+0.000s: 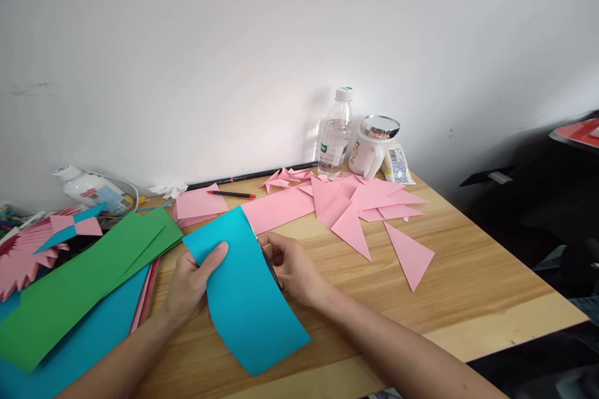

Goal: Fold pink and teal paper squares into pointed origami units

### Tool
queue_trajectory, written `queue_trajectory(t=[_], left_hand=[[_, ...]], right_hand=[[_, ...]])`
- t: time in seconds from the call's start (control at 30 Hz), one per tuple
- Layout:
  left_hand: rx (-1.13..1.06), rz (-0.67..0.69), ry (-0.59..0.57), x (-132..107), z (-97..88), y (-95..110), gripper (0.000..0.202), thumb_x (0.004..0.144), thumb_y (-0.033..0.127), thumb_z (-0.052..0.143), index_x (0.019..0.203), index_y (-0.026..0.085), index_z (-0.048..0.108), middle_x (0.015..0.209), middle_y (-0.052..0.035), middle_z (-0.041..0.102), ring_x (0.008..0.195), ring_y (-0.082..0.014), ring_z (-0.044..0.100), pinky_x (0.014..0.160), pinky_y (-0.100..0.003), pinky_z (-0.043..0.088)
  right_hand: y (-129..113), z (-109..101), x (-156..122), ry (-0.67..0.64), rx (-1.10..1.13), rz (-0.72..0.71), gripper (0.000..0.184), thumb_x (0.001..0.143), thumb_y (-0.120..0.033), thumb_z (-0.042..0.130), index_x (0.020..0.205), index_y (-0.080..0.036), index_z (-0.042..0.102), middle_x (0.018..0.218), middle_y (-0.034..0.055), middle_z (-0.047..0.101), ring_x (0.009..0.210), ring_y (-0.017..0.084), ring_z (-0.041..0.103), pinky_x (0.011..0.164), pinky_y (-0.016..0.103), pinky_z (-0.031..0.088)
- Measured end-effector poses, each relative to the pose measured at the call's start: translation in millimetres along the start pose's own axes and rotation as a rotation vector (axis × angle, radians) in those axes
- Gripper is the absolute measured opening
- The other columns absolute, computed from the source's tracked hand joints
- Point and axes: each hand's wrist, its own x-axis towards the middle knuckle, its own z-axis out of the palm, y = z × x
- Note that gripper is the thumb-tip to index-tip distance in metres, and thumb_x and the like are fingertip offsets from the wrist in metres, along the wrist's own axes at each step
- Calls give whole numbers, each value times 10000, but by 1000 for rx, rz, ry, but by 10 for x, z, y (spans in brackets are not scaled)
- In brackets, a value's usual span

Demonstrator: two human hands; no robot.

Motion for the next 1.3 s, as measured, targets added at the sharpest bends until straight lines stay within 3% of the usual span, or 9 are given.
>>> queue_trajectory(t=[0.47,0.8,1.03,1.3], left_hand=[[-58,-34,-1,5,-10,-25,368,675,456,749,561,182,530,463,23,548,374,-119,489,393,-244,425],[-115,-63,14,0,17,1,381,639,445,775,574,179,510,536,19,561,454,-123,504,445,-248,462],[-121,-59,-4,19,11,-2,391,627,452,783,594,161,525,565,22,554,485,-113,492,452,-242,462],[-77,-104,-63,-10,-3,-15,370,662,465,760,620,170,542,555,11,580,439,-121,514,450,-260,472]], right_hand=[[4,-2,-4,24,-2,-6,356,617,-411,796,724,-166,561,690,4,583,621,127,505,524,235,405],[-10,-2,-8,19,21,-21,318,636,-357,764,675,-165,514,645,-23,507,565,86,411,484,207,293],[6,-12,7,-38,27,-16,409,608,-397,809,843,-175,559,732,-7,565,693,138,531,617,250,440],[10,-7,1,-38,41,0,421,609,-420,810,854,-177,568,720,-3,585,692,151,559,598,258,463]])
